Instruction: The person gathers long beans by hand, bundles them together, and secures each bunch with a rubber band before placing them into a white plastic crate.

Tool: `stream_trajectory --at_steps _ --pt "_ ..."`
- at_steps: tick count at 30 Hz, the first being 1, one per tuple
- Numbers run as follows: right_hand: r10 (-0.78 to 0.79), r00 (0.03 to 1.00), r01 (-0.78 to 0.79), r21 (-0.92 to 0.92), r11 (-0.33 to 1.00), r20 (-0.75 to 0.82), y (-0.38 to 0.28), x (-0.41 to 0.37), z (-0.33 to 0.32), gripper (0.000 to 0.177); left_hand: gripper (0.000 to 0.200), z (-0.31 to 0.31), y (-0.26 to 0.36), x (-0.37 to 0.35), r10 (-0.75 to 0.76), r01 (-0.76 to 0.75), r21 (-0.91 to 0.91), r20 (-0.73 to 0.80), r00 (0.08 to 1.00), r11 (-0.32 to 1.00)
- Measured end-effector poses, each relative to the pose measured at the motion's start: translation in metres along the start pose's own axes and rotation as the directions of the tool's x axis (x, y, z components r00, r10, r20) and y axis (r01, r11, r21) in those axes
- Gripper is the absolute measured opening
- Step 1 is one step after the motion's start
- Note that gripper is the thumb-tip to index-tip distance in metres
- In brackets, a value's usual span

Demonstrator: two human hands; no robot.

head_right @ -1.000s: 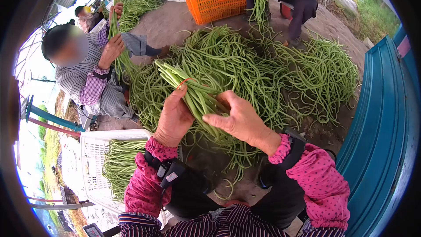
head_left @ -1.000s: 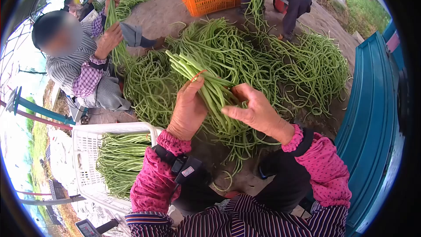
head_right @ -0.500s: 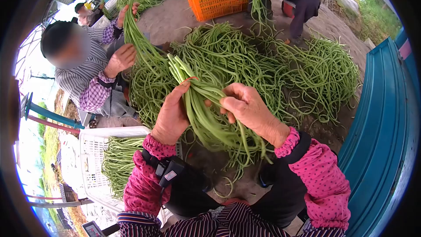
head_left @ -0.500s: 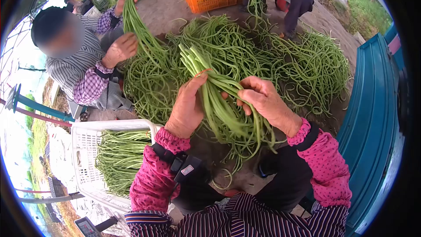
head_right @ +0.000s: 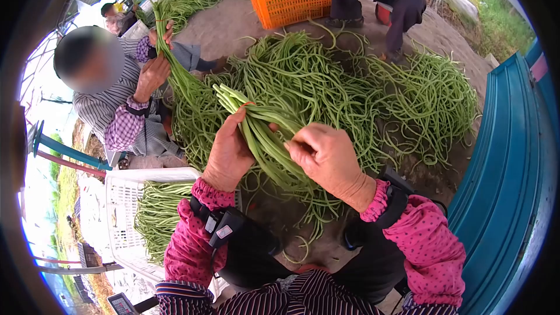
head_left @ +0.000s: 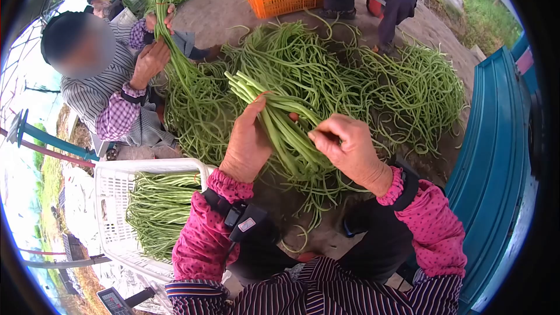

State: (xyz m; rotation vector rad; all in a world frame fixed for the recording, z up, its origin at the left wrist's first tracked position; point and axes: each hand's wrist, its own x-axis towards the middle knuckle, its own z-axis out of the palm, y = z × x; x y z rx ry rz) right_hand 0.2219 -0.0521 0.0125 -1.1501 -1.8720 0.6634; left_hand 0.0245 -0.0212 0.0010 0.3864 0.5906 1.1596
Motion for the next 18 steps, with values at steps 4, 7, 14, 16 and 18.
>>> stream_trajectory --at_steps 4,7,14,16,18 --pt "0.084 0.983 -0.100 0.091 0.991 0.163 0.009 -0.005 0.009 0.023 0.029 -0.001 -0.001 -0.002 0.010 -0.010 -0.022 -0.024 1.000 1.000" --pt "0.160 0.956 -0.216 0.221 0.951 0.246 0.008 -0.005 0.008 0.028 0.028 -0.004 -0.002 -0.002 0.001 -0.002 0.017 0.085 0.996 1.000" --pt "0.419 0.864 -0.494 0.314 0.811 0.279 0.010 0.003 0.005 0.019 0.029 -0.001 -0.001 -0.003 0.026 -0.026 0.153 0.003 1.000 0.988" --pt "0.418 0.863 -0.495 0.308 0.813 0.284 0.010 0.006 0.003 0.023 0.028 -0.005 -0.002 -0.002 0.034 -0.032 0.189 -0.007 0.999 0.981" --pt "0.380 0.867 -0.476 0.308 0.823 0.323 0.006 0.006 0.007 0.027 0.028 0.001 -0.003 -0.006 0.024 -0.006 0.252 -0.069 0.997 0.968"
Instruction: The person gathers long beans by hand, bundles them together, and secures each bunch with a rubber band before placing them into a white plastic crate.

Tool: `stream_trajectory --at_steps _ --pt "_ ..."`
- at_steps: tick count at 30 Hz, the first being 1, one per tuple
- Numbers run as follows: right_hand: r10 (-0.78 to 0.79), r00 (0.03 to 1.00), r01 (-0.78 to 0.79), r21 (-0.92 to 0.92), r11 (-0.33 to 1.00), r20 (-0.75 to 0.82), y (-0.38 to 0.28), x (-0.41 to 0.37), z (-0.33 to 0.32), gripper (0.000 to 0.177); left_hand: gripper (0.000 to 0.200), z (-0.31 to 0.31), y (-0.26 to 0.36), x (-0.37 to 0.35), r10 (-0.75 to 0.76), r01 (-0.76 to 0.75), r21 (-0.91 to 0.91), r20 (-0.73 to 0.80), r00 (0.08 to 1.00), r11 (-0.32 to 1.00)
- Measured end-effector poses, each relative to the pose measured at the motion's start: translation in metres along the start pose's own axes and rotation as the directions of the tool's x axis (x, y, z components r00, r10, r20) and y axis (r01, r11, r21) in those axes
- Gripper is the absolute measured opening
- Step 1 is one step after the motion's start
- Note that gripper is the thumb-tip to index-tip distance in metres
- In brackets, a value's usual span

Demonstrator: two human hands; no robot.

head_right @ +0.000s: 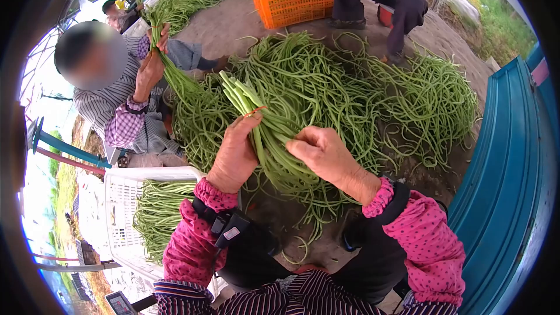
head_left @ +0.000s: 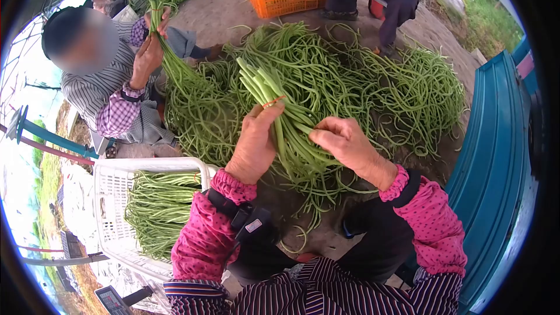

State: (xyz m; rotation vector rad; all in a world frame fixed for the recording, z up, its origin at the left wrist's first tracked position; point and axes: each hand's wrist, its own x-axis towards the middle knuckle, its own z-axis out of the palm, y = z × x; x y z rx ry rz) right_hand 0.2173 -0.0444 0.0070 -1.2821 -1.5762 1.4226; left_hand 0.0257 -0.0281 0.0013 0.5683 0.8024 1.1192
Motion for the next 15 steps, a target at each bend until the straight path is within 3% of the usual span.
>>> stream_trajectory --at_steps 2,7,9,11,15 --pt "-0.025 0.996 0.031 -0.077 0.997 0.084 0.004 0.000 0.002 0.033 0.026 0.007 -0.003 -0.003 -0.003 0.005 0.028 -0.084 0.996 1.000" --pt "-0.210 0.977 0.214 -0.256 0.943 0.043 0.000 -0.004 0.014 0.028 0.022 -0.021 -0.021 0.019 0.119 -0.104 0.172 -0.078 0.990 0.980" --pt "-0.259 0.964 0.261 -0.343 0.902 0.053 -0.003 -0.009 0.016 0.027 0.022 -0.026 -0.017 0.022 0.061 -0.056 0.049 -0.106 0.992 0.997" --pt "-0.249 0.967 0.252 -0.364 0.897 0.055 -0.001 -0.012 0.016 0.027 0.022 -0.026 -0.001 0.021 -0.109 0.072 -0.257 -0.132 0.985 0.964" --pt "-0.174 0.982 0.187 -0.336 0.923 0.070 -0.013 -0.020 0.007 0.027 0.019 -0.023 -0.001 0.020 -0.075 0.023 -0.328 -0.147 0.986 0.944"
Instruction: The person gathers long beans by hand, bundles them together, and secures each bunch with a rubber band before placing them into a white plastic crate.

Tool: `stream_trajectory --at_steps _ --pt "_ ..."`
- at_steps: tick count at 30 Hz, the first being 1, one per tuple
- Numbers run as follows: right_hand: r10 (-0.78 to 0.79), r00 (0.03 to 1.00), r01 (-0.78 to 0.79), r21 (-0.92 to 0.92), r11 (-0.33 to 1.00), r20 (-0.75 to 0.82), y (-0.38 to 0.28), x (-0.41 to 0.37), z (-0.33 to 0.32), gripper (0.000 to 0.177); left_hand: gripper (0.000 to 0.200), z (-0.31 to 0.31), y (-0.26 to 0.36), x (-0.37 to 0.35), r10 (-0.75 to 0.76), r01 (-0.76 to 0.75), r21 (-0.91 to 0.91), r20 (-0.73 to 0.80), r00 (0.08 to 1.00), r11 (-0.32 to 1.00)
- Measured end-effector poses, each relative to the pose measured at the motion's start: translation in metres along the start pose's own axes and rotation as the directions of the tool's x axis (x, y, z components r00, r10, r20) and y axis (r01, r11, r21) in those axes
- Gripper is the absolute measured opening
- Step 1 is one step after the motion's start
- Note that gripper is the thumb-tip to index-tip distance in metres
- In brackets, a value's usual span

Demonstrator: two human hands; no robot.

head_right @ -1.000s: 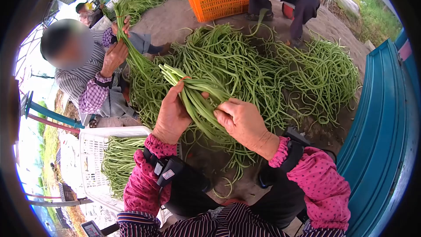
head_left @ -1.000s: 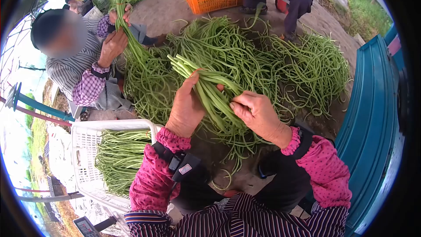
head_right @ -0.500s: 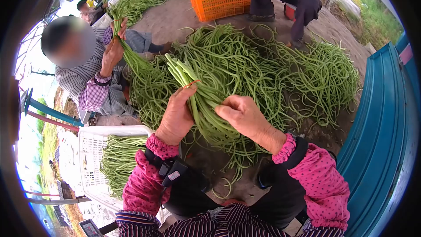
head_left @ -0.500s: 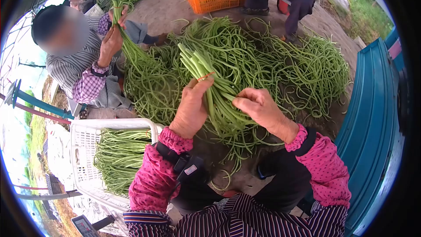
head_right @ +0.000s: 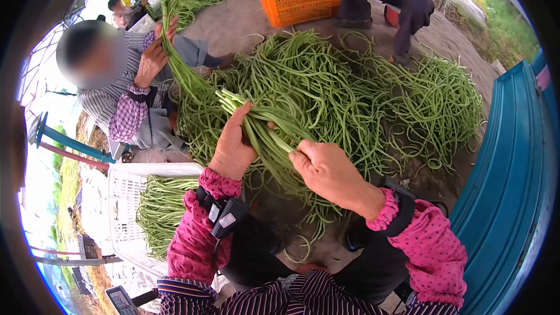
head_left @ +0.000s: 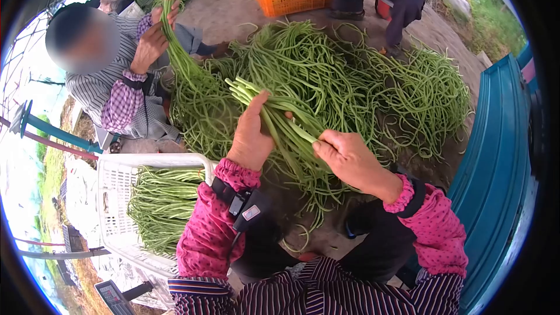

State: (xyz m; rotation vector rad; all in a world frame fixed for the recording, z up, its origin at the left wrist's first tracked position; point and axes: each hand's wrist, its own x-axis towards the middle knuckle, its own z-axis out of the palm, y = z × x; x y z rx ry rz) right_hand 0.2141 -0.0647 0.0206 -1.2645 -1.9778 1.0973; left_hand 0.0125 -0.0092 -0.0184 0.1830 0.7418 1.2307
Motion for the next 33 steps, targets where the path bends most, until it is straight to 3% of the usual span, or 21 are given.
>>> stream_trajectory --at_steps 1,2,3,7,8,13,15,16,20,21,24,28,33 --pt "0.053 0.998 -0.055 0.055 0.997 0.029 -0.006 -0.005 -0.006 0.027 0.020 -0.001 0.000 -0.005 0.150 -0.156 0.151 0.046 0.988 0.976" --pt "0.103 0.993 -0.109 0.108 0.988 0.062 -0.012 -0.011 -0.013 0.027 0.023 0.000 0.012 0.002 0.087 -0.085 0.023 -0.083 0.993 0.996" --pt "0.131 0.988 -0.144 0.161 0.977 0.087 -0.014 -0.016 -0.021 0.028 0.023 -0.013 0.023 0.016 0.077 -0.082 -0.042 -0.109 0.991 0.996" --pt "0.078 0.993 -0.018 0.549 0.836 -0.086 -0.008 -0.013 -0.024 0.026 0.025 -0.003 0.037 0.006 0.065 -0.087 -0.143 -0.151 0.986 0.986" --pt "0.082 0.992 -0.018 0.551 0.834 -0.092 -0.009 -0.009 -0.021 0.024 0.025 -0.001 0.035 0.004 0.048 -0.071 -0.165 -0.140 0.989 0.984" --pt "0.144 0.972 -0.019 0.549 0.836 -0.184 -0.004 0.008 0.003 0.016 0.029 0.017 0.014 -0.010 0.100 -0.112 0.049 0.196 0.975 0.993" --pt "0.105 0.960 0.028 0.464 0.885 -0.258 0.002 0.017 0.011 0.013 0.029 0.028 0.007 -0.015 0.071 -0.084 0.049 0.223 0.972 0.995" --pt "0.137 0.969 -0.020 0.486 0.874 -0.207 0.001 0.018 0.011 0.016 0.030 0.032 0.004 -0.017 0.059 -0.071 0.047 0.234 0.970 0.996" --pt "-0.004 0.927 0.127 0.304 0.944 -0.374 0.018 0.031 0.027 0.024 0.035 0.020 -0.009 -0.010 0.076 -0.123 0.123 0.334 0.940 0.985" --pt "-0.038 0.917 0.155 0.268 0.951 -0.396 0.020 0.035 0.026 0.025 0.037 0.023 -0.010 -0.014 0.077 -0.127 0.134 0.325 0.943 0.983" --pt "0.114 0.956 -0.002 0.381 0.925 -0.272 0.019 0.037 0.016 0.024 0.036 0.020 -0.006 -0.015 0.029 -0.083 0.189 0.274 0.961 0.978" --pt "0.196 0.972 -0.109 0.484 0.868 -0.132 0.009 0.036 0.009 0.022 0.034 0.021 -0.010 -0.016 0.091 -0.151 0.234 0.251 0.964 0.960" --pt "0.108 0.988 -0.055 0.406 0.912 -0.110 0.011 0.033 0.013 0.022 0.030 0.016 -0.009 -0.019 0.022 -0.073 0.288 0.176 0.984 0.955"
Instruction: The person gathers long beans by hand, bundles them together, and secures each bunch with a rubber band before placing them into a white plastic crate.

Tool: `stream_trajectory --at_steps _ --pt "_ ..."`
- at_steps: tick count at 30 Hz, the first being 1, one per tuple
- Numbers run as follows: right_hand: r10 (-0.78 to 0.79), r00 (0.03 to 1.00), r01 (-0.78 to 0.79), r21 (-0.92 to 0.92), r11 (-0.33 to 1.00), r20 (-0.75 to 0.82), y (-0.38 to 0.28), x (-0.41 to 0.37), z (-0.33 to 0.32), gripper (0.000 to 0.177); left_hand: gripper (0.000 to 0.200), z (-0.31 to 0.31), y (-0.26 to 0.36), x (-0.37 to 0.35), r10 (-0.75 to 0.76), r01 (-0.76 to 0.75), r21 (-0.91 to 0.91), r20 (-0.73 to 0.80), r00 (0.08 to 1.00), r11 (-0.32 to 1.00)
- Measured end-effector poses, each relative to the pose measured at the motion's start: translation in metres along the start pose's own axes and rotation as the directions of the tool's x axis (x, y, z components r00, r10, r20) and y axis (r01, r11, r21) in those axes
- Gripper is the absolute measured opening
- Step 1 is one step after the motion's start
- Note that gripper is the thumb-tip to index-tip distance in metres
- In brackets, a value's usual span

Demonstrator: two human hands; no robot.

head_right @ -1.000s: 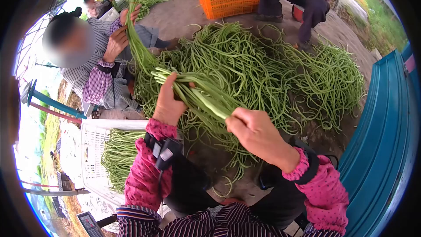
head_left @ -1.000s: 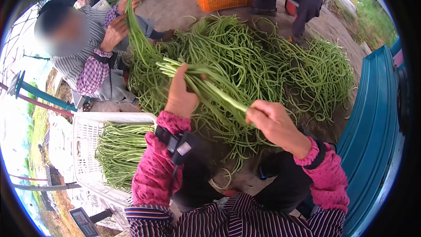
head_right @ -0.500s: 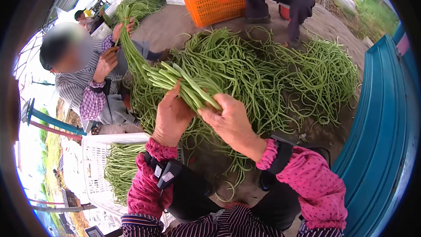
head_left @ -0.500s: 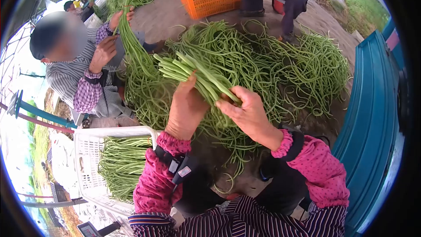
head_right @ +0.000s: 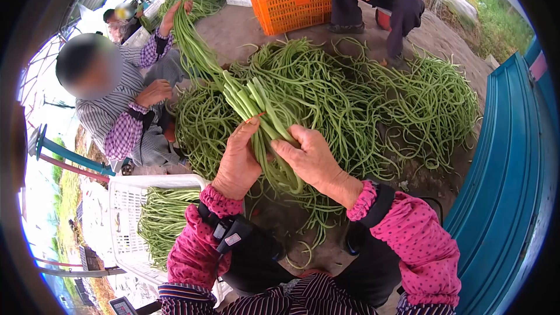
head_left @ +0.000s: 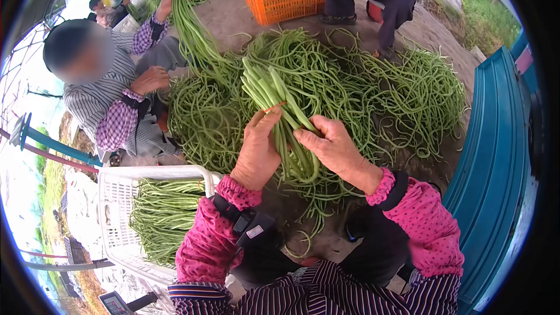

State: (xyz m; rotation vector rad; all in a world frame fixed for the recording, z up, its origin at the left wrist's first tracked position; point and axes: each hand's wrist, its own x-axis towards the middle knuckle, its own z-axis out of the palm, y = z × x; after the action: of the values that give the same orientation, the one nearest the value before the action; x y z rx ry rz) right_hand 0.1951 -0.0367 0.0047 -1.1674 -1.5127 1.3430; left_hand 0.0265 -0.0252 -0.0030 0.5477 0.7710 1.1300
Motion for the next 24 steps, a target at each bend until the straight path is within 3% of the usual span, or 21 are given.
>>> stream_trajectory --at_steps 2,5,9,12,13,14,17,20,23,24 --pt "-0.043 0.999 0.043 -0.020 0.999 0.006 0.006 0.001 0.001 0.024 0.031 -0.003 -0.003 0.002 -0.032 0.032 -0.098 0.002 0.999 0.995" --pt "-0.005 1.000 0.005 -0.001 1.000 0.028 0.004 -0.002 0.002 0.023 0.030 -0.004 -0.001 0.006 -0.027 0.037 -0.188 0.056 0.998 0.982" --pt "0.090 0.993 -0.093 0.038 0.995 0.069 0.004 -0.009 0.004 0.021 0.029 -0.002 0.004 0.006 -0.046 0.043 -0.248 -0.007 0.999 0.968" --pt "0.111 0.985 -0.106 -0.044 0.993 0.131 0.008 -0.024 0.006 0.023 0.026 -0.022 0.005 0.014 0.034 -0.046 -0.255 -0.053 0.998 0.966" --pt "0.121 0.981 -0.111 -0.072 0.991 0.152 0.008 -0.032 0.008 0.023 0.024 -0.018 0.013 0.018 0.074 -0.129 -0.249 -0.220 0.973 0.960" --pt "0.095 0.970 -0.054 -0.182 0.982 0.224 0.009 -0.043 0.006 0.025 0.023 -0.029 0.021 0.024 0.097 -0.154 -0.244 -0.230 0.968 0.957" --pt "0.106 0.906 0.011 -0.272 0.962 0.410 0.004 -0.061 -0.001 0.025 0.024 -0.056 0.046 0.028 0.182 -0.220 -0.184 -0.204 0.962 0.958" --pt "0.108 0.877 -0.038 -0.156 0.987 0.468 -0.019 -0.063 -0.016 0.025 0.024 -0.065 0.056 0.024 0.161 -0.185 -0.245 -0.113 0.980 0.952" --pt "0.166 0.849 -0.218 0.046 0.975 0.502 -0.043 -0.072 -0.038 0.023 0.026 -0.069 0.055 0.024 0.188 -0.207 -0.227 -0.103 0.977 0.952" --pt "0.066 0.887 -0.188 0.228 0.955 0.458 -0.051 -0.074 -0.045 0.022 0.028 -0.073 0.054 0.025 0.189 -0.206 -0.235 -0.096 0.977 0.950"
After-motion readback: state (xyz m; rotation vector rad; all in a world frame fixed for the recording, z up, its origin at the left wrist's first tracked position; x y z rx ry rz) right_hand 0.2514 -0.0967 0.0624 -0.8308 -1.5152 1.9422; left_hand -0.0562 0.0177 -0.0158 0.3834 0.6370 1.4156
